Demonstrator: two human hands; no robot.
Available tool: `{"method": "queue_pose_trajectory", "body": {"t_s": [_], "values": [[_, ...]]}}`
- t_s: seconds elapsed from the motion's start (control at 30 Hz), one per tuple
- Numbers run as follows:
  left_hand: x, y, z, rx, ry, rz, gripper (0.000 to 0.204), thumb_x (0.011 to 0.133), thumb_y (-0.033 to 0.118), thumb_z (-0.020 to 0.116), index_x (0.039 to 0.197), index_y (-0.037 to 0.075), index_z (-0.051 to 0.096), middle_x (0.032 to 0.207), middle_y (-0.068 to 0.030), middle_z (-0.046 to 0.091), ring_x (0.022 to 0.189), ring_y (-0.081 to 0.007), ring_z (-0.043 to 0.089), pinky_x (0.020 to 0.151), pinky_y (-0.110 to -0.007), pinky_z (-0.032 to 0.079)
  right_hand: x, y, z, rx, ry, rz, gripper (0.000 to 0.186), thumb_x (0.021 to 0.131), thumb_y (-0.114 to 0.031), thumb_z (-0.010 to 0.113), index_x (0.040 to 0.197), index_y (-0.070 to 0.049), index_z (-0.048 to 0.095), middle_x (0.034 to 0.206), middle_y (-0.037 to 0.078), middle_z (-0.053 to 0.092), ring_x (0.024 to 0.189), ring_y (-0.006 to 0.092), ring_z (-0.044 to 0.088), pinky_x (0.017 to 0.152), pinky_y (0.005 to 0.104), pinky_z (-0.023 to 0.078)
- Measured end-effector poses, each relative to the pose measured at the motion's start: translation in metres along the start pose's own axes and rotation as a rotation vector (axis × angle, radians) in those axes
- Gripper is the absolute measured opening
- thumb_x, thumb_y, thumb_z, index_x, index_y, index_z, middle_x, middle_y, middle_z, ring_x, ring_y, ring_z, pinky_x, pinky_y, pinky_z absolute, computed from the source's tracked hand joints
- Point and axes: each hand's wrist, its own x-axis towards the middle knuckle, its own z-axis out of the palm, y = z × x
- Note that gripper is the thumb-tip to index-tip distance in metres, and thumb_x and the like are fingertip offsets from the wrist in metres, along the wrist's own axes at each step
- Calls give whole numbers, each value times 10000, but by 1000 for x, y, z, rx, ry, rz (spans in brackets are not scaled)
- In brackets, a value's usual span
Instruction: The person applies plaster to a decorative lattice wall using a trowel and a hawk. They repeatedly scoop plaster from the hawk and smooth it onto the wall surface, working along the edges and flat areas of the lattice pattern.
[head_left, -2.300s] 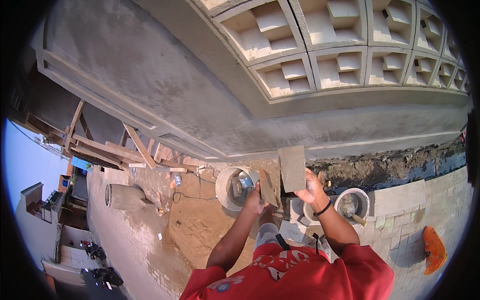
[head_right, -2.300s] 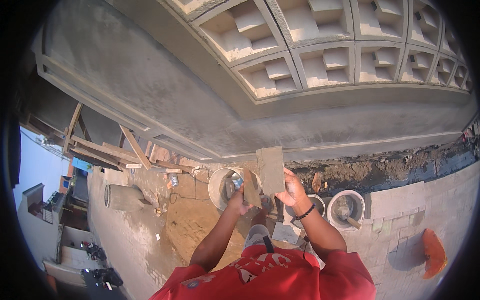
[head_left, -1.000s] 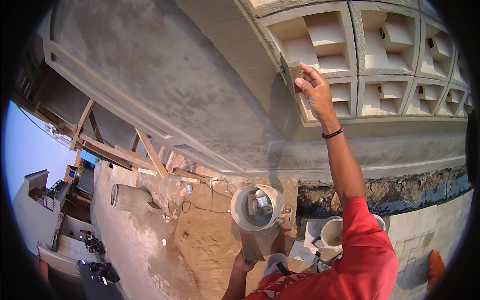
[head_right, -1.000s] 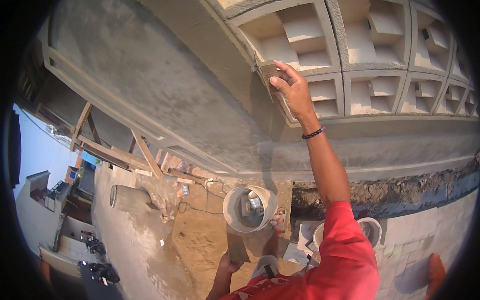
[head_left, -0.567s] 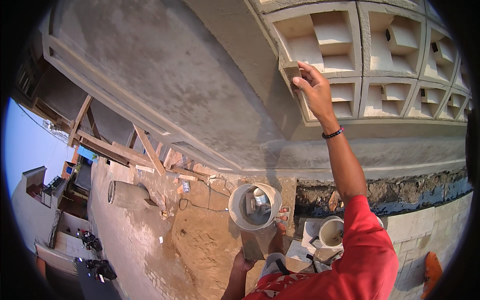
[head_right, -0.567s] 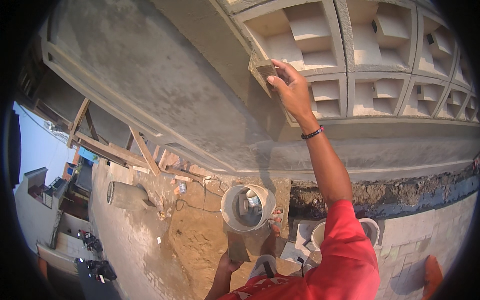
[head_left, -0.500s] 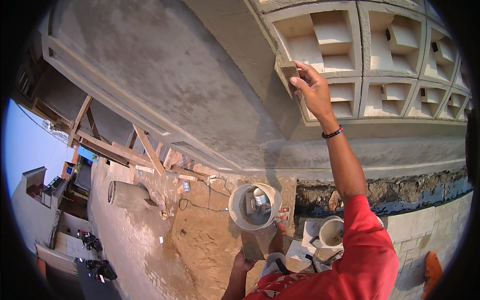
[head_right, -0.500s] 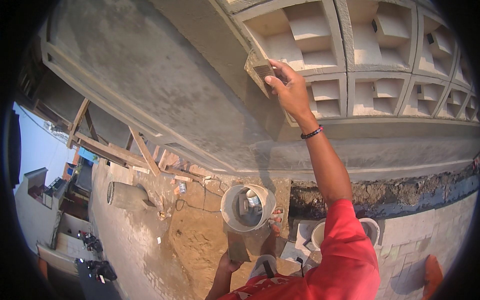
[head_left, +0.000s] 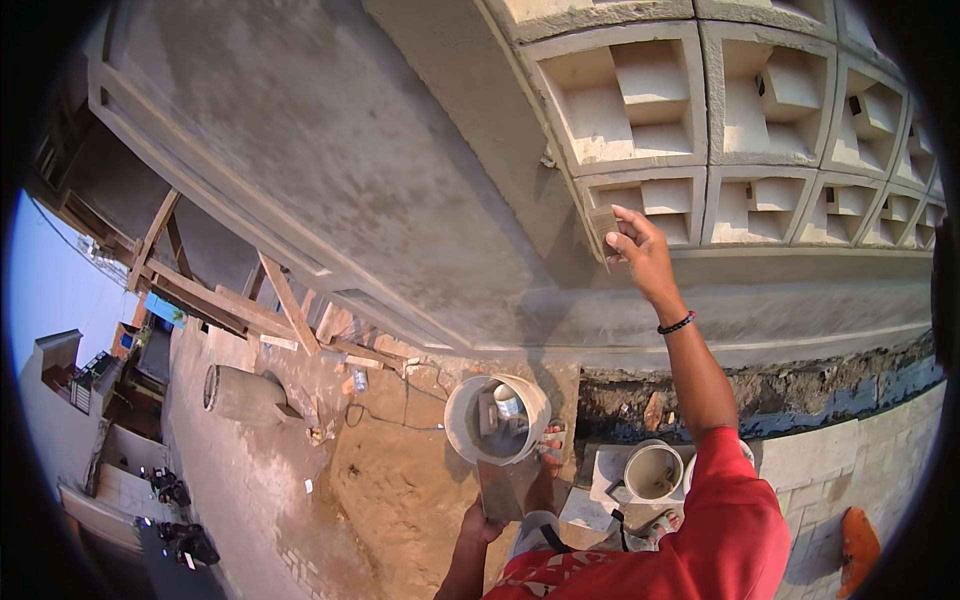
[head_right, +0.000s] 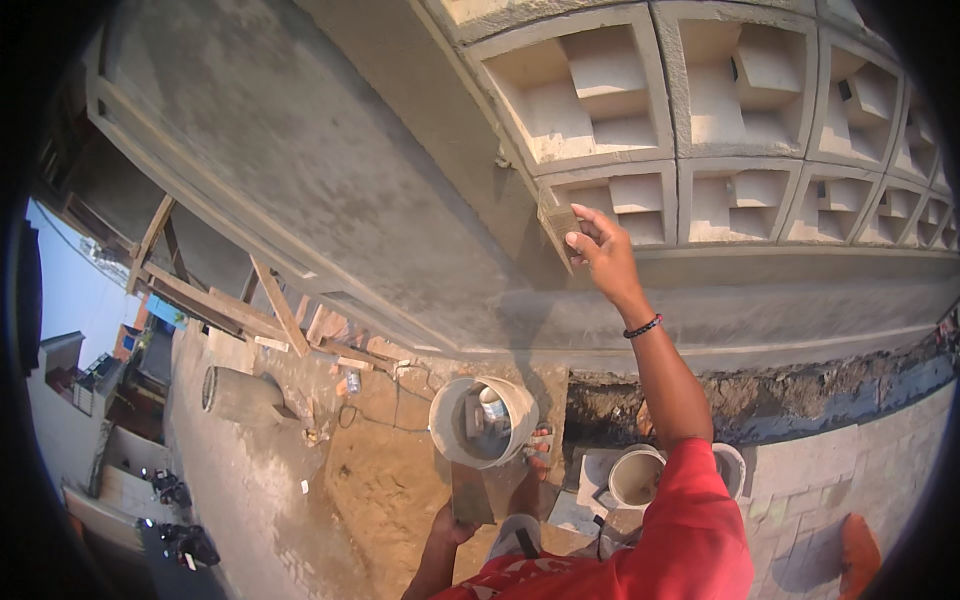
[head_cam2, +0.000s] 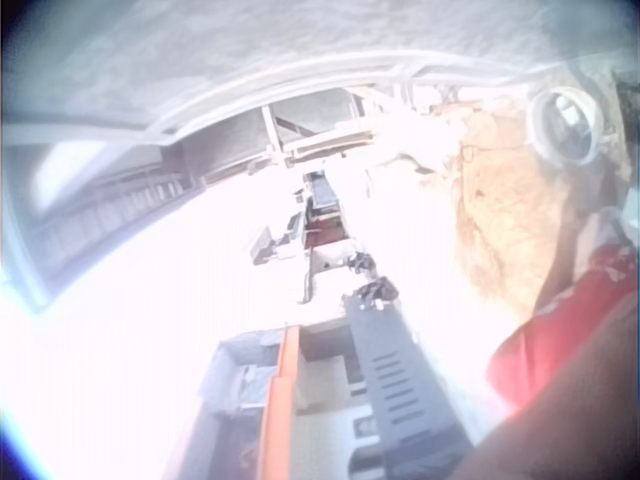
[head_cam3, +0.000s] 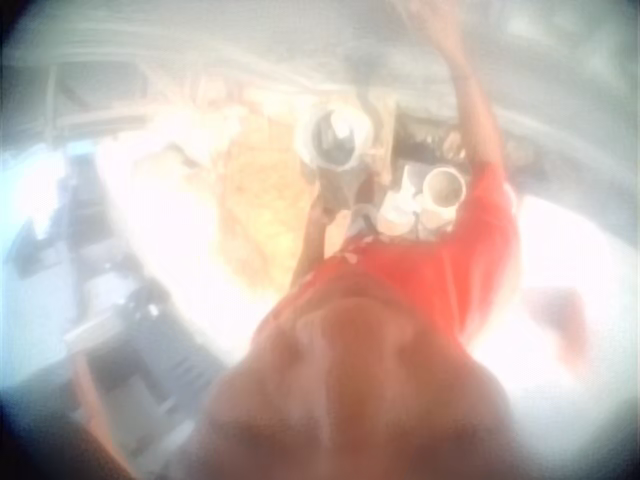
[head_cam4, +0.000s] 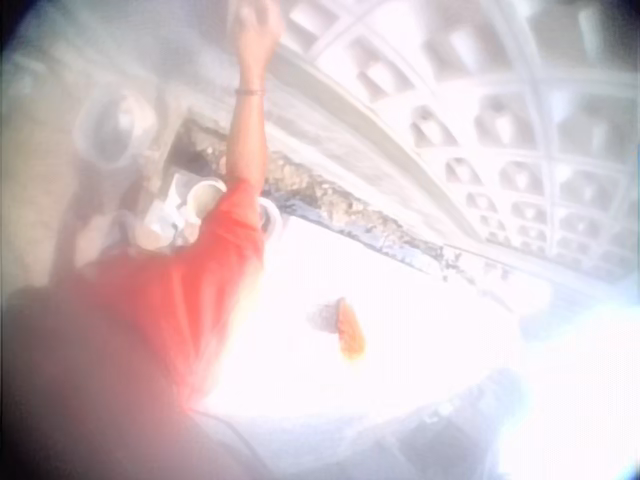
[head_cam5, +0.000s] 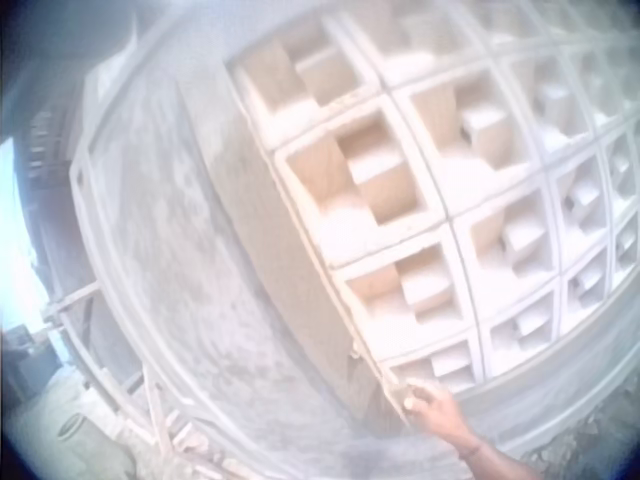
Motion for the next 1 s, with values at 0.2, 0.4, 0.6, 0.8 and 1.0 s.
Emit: {"method": "queue_pose_trajectory", "body": {"t_s": [0.2, 0.4, 0.6, 0.8, 1.0], "values": [[10, -2, -8, 20, -45, -1, 299, 989, 283, 359, 1183, 136, 532, 1135, -54, 611, 993, -244, 597, 802, -400, 514, 51, -76, 19, 64, -37, -243, 419, 877, -77, 588, 1268, 35, 489, 1064, 104, 642, 881, 126, 605, 637, 241, 511], [21, -4, -37, -110, -84, -55, 323, 1005, 279, 287, 1247, 171, 472, 1185, -80, 579, 1030, -302, 577, 796, -488, 505, 88, -98, 46, -2, -36, -300, 412, 875, -102, 601, 1264, 3, 515, 1040, 91, 653, 828, 95, 591, 595, 227, 485], [5, -11, -4, 12, 56, -3, 302, 988, 277, 356, 1163, 122, 547, 1106, -50, 622, 981, -228, 605, 801, -386, 519, 52, -39, 36, -174, 51, -191, 399, 868, -68, 590, 1257, -2, 529, 994, 83, 664, 743, 79, 566, 549, 213, 453], [17, -11, -20, -44, -89, -80, 333, 998, 303, 327, 1181, 118, 536, 1100, -65, 622, 970, -237, 609, 803, -392, 517, -7, 9, -5, -128, 44, 94, 408, 866, -57, 594, 1256, 22, 502, 977, 82, 660, 802, 103, 608, 584, 220, 501], [19, -11, -11, 27, -135, -65, 317, 986, 314, 381, 1176, 122, 546, 1106, -52, 623, 981, -229, 608, 793, -382, 523, -11, 1, 41, -92, 255, -257, 294, 815, -5, 613, 1099, 14, 542, 1060, 110, 593, 977, 172, 577, 782, 307, 502]]}}
